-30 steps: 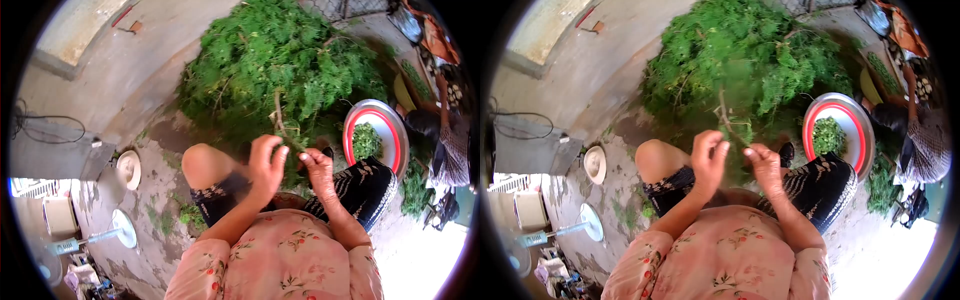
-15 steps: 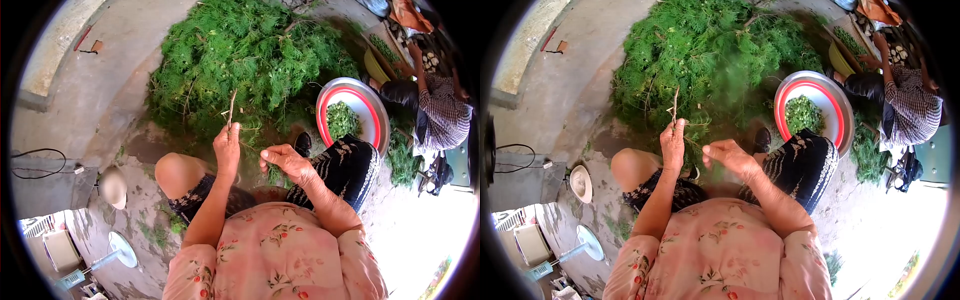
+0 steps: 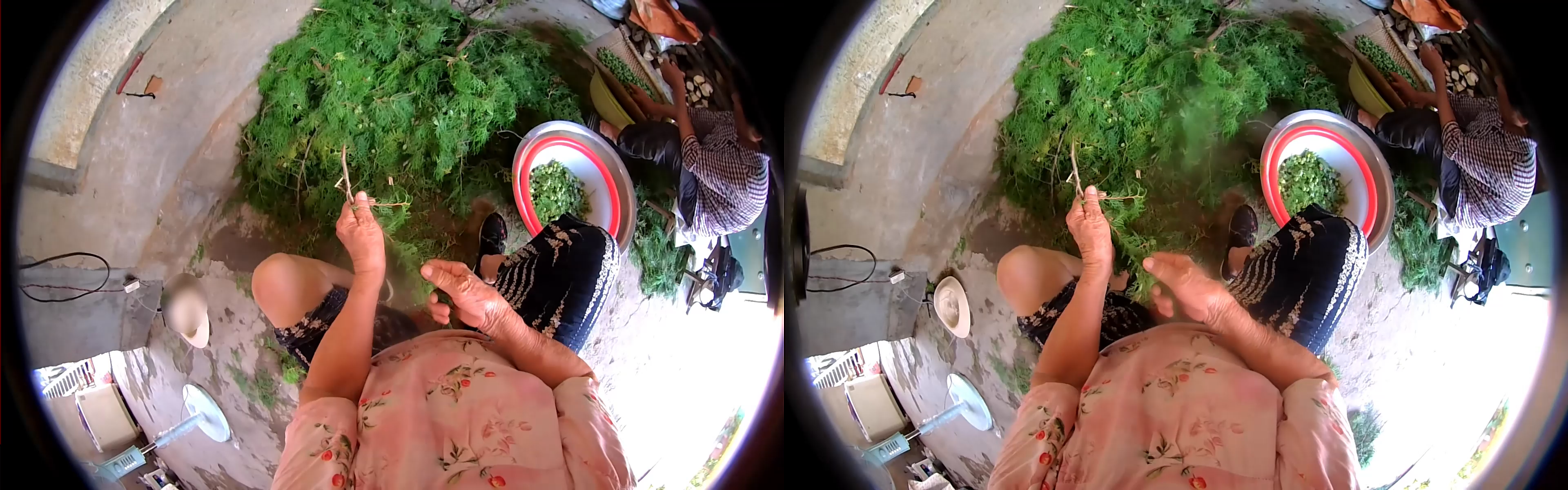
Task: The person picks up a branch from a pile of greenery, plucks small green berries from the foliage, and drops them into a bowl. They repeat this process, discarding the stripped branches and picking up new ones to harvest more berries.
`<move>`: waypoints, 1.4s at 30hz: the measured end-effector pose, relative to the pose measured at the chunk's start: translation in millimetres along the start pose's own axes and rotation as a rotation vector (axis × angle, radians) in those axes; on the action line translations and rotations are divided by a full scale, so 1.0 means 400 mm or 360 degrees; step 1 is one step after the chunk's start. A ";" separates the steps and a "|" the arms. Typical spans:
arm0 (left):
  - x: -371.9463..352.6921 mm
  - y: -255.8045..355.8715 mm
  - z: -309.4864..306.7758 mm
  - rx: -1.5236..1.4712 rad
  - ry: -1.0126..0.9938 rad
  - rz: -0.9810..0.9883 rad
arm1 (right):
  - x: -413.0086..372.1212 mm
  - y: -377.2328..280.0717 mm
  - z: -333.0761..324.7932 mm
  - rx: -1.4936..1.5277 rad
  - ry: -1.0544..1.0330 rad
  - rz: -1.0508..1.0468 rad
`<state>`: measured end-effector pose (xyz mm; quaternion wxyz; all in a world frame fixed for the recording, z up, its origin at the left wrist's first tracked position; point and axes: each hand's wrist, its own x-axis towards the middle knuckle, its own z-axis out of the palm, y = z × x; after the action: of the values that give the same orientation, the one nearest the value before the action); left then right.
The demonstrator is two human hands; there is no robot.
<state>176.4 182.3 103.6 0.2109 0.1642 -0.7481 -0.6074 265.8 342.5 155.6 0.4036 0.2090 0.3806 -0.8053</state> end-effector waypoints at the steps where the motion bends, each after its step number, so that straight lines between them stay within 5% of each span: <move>1: -0.002 0.011 0.001 -0.0004 0.0015 -0.0033 | -0.005 0.001 0.006 0.0018 -0.0072 0.0011; 7: -0.021 0.037 0.009 -0.0133 0.0039 -0.0223 | -0.033 -0.001 0.031 0.0264 -0.0216 0.0077; 15: 0.018 0.045 -0.010 -0.0275 0.0212 -0.0332 | -0.060 0.001 0.028 -0.0313 -0.0272 -0.0015; 21: 0.041 0.018 -0.046 -0.1092 0.0133 -0.0848 | -0.031 0.029 -0.018 -0.0329 -0.0191 -0.0003; 31: 0.040 0.068 -0.043 -0.1014 0.0445 -0.0782 | 0.011 0.047 -0.100 -0.0055 -0.0017 -0.0220; 36: 0.046 0.066 -0.051 -0.1135 0.0511 -0.0827 | 0.023 0.090 -0.083 -0.0036 -0.0287 -0.0021; 42: 0.028 0.059 -0.035 -0.1158 0.0417 -0.0870 | 0.055 0.073 -0.012 0.0313 -0.0349 -0.0367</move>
<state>174.5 169.7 130.3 0.1797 0.3458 -0.3832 -0.8374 276.5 324.1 125.5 0.3254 0.1134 0.2751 -0.8975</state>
